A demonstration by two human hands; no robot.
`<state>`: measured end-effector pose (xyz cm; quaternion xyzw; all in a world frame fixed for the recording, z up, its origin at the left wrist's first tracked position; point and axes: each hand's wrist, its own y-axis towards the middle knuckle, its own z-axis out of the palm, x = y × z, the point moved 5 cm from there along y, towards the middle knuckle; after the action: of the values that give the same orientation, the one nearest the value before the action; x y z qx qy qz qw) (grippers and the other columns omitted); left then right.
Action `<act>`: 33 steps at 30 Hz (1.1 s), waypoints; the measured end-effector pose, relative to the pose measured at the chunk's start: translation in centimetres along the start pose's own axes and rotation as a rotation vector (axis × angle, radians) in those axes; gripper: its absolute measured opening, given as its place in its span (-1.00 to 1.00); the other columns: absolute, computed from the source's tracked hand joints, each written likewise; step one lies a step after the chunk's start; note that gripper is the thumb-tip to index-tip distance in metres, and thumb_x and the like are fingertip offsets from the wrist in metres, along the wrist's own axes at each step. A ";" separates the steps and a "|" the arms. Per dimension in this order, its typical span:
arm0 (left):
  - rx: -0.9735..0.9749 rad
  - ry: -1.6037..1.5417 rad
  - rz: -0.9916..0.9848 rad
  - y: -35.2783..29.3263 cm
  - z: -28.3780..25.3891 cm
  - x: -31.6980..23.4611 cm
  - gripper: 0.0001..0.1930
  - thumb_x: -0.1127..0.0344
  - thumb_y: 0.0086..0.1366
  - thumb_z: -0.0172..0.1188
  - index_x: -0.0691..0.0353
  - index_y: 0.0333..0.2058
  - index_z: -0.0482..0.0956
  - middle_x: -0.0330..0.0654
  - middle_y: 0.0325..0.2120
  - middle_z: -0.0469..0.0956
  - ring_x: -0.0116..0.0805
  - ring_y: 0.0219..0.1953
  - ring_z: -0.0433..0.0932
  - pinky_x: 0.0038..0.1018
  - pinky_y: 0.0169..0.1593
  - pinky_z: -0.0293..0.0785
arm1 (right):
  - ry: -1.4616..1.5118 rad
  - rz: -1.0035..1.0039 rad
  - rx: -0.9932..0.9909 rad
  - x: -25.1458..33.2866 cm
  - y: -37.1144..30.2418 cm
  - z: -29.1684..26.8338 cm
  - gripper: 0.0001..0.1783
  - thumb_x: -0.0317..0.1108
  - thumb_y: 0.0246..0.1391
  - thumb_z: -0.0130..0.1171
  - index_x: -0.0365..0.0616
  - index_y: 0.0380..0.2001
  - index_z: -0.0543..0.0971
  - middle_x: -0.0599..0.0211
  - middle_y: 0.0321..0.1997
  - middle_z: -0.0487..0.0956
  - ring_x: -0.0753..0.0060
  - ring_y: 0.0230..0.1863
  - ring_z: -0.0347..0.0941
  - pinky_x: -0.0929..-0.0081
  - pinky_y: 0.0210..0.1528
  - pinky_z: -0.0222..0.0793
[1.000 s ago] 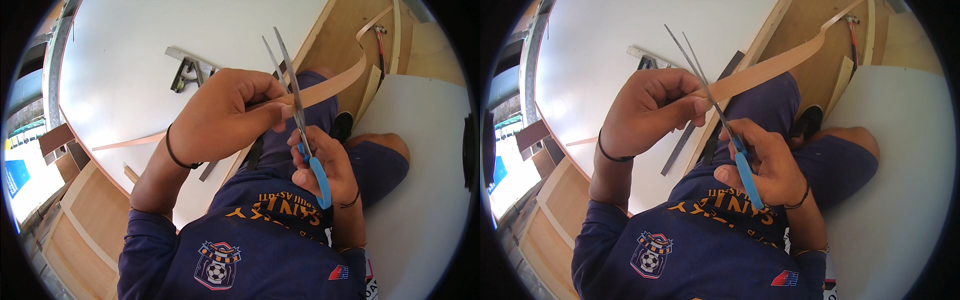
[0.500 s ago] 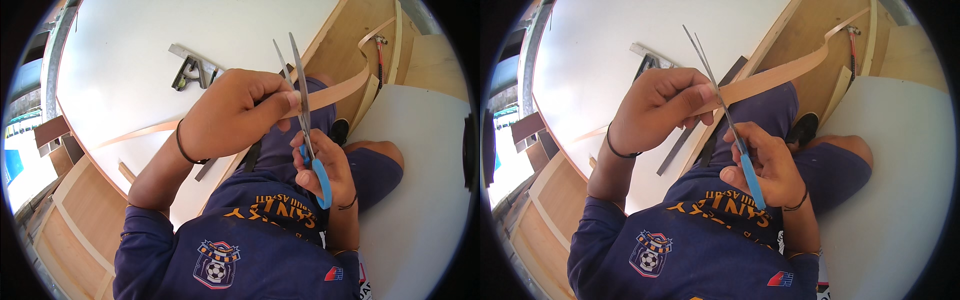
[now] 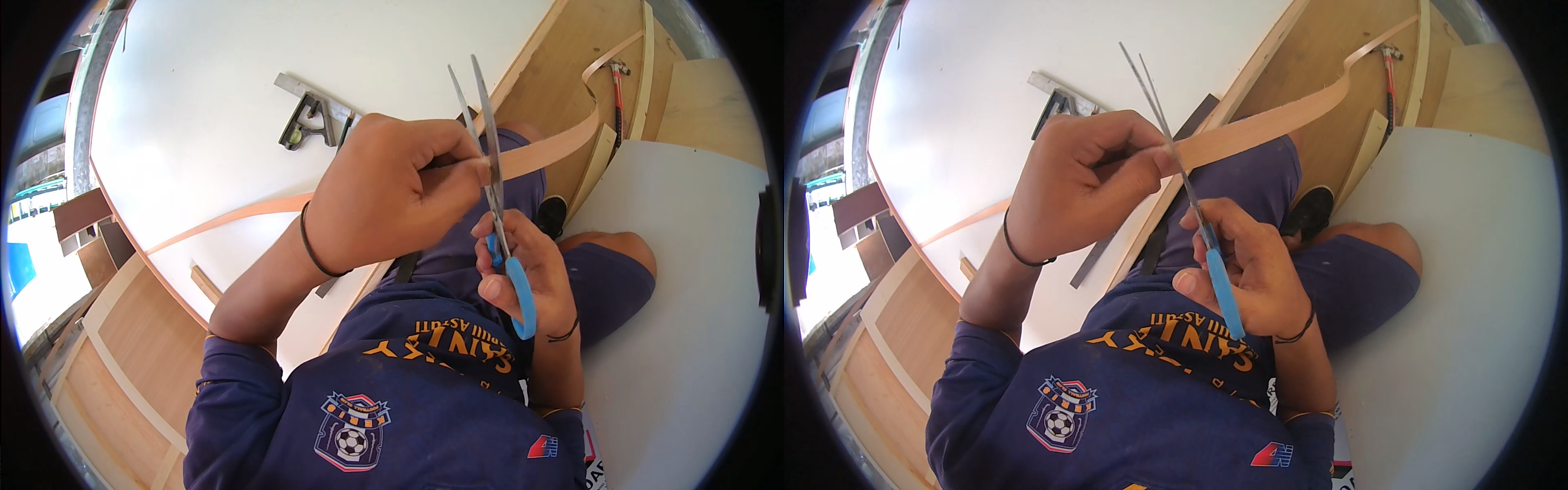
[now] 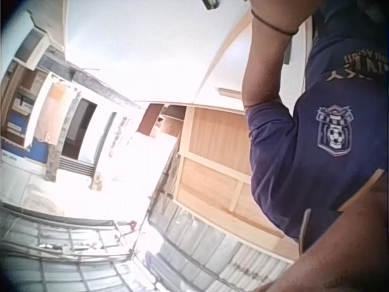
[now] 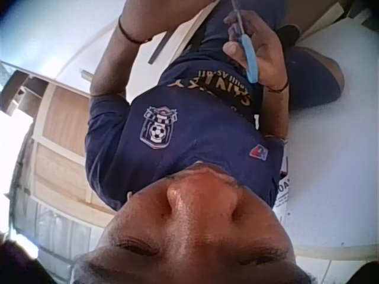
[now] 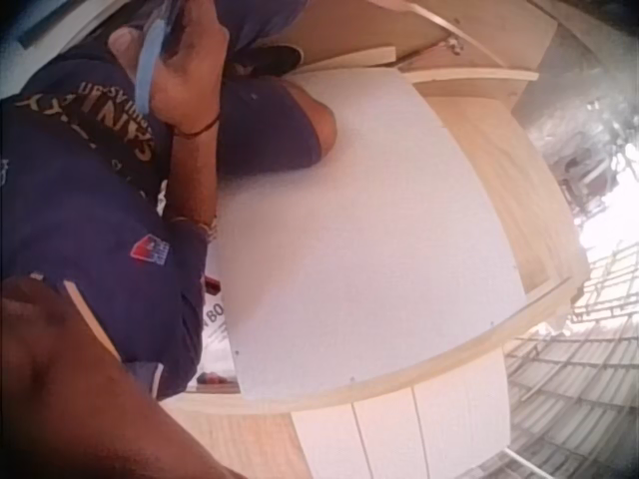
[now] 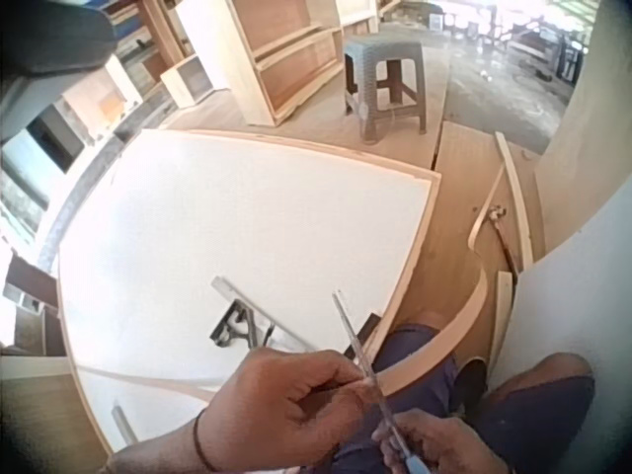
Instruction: The person applies a strip of edge banding to a white furniture panel by hand, using scissors to trim the excess length and a pencil to mark it, and then checks the fit by aligning it against the panel edge.
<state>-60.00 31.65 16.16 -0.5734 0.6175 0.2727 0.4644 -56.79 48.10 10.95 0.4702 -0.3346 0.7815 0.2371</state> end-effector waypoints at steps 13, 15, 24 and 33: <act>-0.114 -0.135 0.142 0.1 -0.1 0.2 -0.93 0.50 0.13 0.15 0.35 -0.39 0.49 -0.29 -0.61 0.53 -0.66 -0.55 0.47 -0.71 -0.47 0.36 | 0.031 -0.002 0.019 0.0 0.2 0.0 -0.52 -0.28 -0.13 0.33 -0.22 -0.17 0.38 0.51 -0.57 0.33 0.80 -0.59 0.19 0.81 -0.56 0.04; -0.117 -0.117 0.136 0.1 -0.2 0.1 -0.94 0.51 0.12 0.16 0.34 -0.40 0.49 -0.29 -0.62 0.52 -0.66 -0.55 0.47 -0.71 -0.46 0.36 | 0.021 -0.012 0.011 -0.1 0.2 0.1 -0.52 -0.28 -0.13 0.33 -0.22 -0.17 0.38 0.51 -0.56 0.33 0.80 -0.59 0.19 0.81 -0.56 0.04; -0.206 -0.230 -0.043 0.1 -0.5 0.5 -0.90 0.43 0.18 0.13 0.37 -0.40 0.48 -0.29 -0.59 0.50 -0.66 -0.56 0.43 -0.71 -0.45 0.34 | 0.038 0.003 0.005 0.0 0.3 0.3 -0.49 -0.27 -0.16 0.35 -0.24 -0.17 0.39 0.50 -0.55 0.34 0.79 -0.57 0.22 0.80 -0.54 0.07; 0.028 -0.055 -0.075 -0.5 -1.0 0.0 -0.84 0.37 0.21 0.12 0.39 -0.44 0.52 -0.29 -0.66 0.49 -0.64 -0.57 0.43 -0.68 -0.47 0.33 | 0.026 0.012 0.021 0.1 0.3 0.3 -0.48 -0.21 -0.16 0.35 -0.24 -0.17 0.40 0.50 -0.56 0.34 0.77 -0.56 0.23 0.80 -0.53 0.08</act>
<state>-59.77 30.70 16.69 -0.5818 0.5864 0.2620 0.4990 -56.85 47.64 11.04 0.4605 -0.3260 0.7924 0.2320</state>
